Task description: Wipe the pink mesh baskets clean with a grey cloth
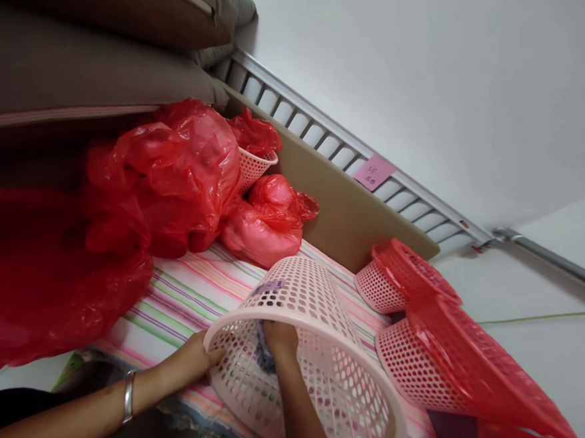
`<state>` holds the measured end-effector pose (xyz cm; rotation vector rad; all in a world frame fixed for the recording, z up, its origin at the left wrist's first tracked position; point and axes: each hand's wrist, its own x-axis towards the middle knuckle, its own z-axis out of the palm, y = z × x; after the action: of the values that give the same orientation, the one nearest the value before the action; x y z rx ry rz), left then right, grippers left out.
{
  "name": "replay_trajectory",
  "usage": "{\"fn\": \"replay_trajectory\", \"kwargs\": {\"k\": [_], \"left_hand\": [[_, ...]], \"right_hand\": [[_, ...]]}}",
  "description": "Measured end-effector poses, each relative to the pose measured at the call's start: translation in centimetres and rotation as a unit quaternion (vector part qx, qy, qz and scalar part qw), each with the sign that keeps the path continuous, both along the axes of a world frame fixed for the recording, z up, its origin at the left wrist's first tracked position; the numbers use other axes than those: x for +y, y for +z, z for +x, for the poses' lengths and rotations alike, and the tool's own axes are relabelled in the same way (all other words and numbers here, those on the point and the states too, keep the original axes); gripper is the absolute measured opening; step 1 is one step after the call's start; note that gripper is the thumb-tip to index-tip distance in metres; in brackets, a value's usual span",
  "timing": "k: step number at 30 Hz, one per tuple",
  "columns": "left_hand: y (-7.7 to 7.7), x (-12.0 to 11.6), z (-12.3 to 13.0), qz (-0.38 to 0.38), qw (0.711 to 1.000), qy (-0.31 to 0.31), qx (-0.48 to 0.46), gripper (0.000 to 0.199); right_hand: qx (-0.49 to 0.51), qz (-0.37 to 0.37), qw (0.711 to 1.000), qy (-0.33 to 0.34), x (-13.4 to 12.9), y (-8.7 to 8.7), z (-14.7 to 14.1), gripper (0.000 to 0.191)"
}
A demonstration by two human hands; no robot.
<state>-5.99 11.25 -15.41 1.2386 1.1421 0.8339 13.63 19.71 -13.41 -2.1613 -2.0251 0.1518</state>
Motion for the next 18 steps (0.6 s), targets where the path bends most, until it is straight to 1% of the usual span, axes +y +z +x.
{"fn": "replay_trajectory", "kwargs": {"k": [3,6,8,9,10,12,15,17,18], "left_hand": [[-0.2,0.0,-0.2,-0.009,1.0,0.002,0.004,0.033],[0.3,0.3,-0.6,0.025,1.0,0.005,0.007,0.027],[0.7,0.4,-0.7,0.052,0.999,0.007,0.012,0.024],[0.8,0.4,-0.8,0.063,0.998,0.006,0.015,0.024],[0.9,0.3,-0.8,0.071,0.997,0.004,0.018,0.024],[1.0,0.3,-0.7,0.083,0.996,-0.006,0.02,0.025],[1.0,0.2,-0.7,0.086,0.996,-0.019,0.021,0.028],[1.0,0.2,-0.7,0.085,0.996,-0.027,0.023,0.03],[1.1,0.2,-0.7,0.088,0.995,-0.031,0.024,0.03]], "right_hand": [[-0.003,-0.01,1.0,0.026,-5.1,-0.6,-1.7,0.036],[-0.013,-0.002,0.997,0.08,-10.4,-1.5,-2.6,0.039],[-0.027,0.004,0.995,0.098,-12.5,-1.9,-2.6,0.043],[-0.031,0.003,0.995,0.095,-12.7,-1.9,-2.4,0.044],[-0.032,0.001,0.995,0.089,-12.5,-1.8,-2.2,0.044],[-0.029,-0.001,0.998,0.063,-10.5,-1.3,-1.6,0.043],[-0.022,0.014,1.0,0.008,-5.7,-0.2,-0.9,0.038],[-0.014,0.024,1.0,-0.01,-2.8,0.3,-0.5,0.033],[-0.009,0.029,0.999,-0.011,-1.9,0.3,-0.4,0.032]]}}
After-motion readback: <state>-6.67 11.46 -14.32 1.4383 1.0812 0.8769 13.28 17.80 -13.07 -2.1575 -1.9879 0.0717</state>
